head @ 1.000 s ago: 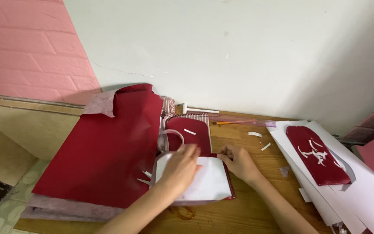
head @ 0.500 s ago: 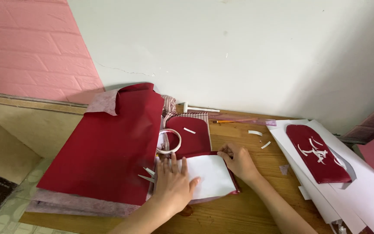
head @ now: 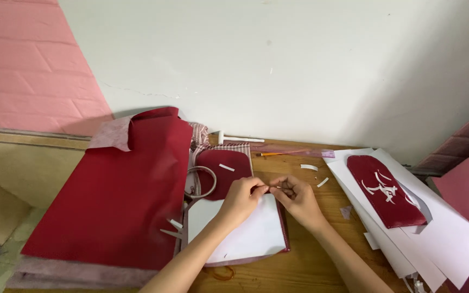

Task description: Applying small adhesive strips to the edges of a leather component

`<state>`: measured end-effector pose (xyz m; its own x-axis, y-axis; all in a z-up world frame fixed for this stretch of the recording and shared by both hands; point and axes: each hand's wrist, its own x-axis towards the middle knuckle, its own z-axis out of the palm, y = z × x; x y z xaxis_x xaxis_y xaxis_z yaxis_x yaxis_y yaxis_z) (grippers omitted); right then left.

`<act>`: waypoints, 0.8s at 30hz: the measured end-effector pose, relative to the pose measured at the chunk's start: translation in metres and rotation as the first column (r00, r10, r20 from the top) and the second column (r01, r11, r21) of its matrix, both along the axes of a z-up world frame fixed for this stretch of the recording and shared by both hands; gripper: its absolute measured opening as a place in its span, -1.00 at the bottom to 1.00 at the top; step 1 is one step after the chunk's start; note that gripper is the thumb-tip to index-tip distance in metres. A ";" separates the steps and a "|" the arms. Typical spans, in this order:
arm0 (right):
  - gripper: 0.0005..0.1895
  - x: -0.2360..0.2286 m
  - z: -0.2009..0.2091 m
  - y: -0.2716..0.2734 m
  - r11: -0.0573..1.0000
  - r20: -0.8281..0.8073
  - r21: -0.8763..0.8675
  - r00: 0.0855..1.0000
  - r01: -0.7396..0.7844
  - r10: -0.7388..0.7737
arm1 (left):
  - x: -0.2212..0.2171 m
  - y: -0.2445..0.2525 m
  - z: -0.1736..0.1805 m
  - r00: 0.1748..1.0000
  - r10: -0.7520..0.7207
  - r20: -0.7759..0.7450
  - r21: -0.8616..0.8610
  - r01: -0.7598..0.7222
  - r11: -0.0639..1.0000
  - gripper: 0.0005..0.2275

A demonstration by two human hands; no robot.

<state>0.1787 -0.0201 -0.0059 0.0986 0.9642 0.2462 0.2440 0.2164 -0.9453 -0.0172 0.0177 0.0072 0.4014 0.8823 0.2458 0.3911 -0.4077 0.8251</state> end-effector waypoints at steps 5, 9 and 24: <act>-0.65 0.008 0.033 -0.010 0.990 -0.057 0.144 0.998 0.004 0.004 | -0.010 0.007 -0.012 1.000 -0.002 0.021 -0.108 0.004 0.994 -0.85; -0.67 -0.007 0.086 -0.032 0.971 -0.043 0.200 0.992 0.129 -0.122 | -0.015 -0.003 0.002 0.998 -0.027 0.061 -0.121 0.035 0.992 -0.82; -0.87 -0.032 0.023 -0.032 0.872 0.475 0.484 0.816 0.071 -0.330 | -0.006 -0.009 0.003 0.950 0.136 0.282 -0.055 -0.125 0.991 -0.90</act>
<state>0.1464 -0.0523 0.0175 0.0074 0.7194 0.6946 0.7571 0.4497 -0.4739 -0.0235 0.0084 0.0106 0.1998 0.9328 0.2998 0.1856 -0.3364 0.9232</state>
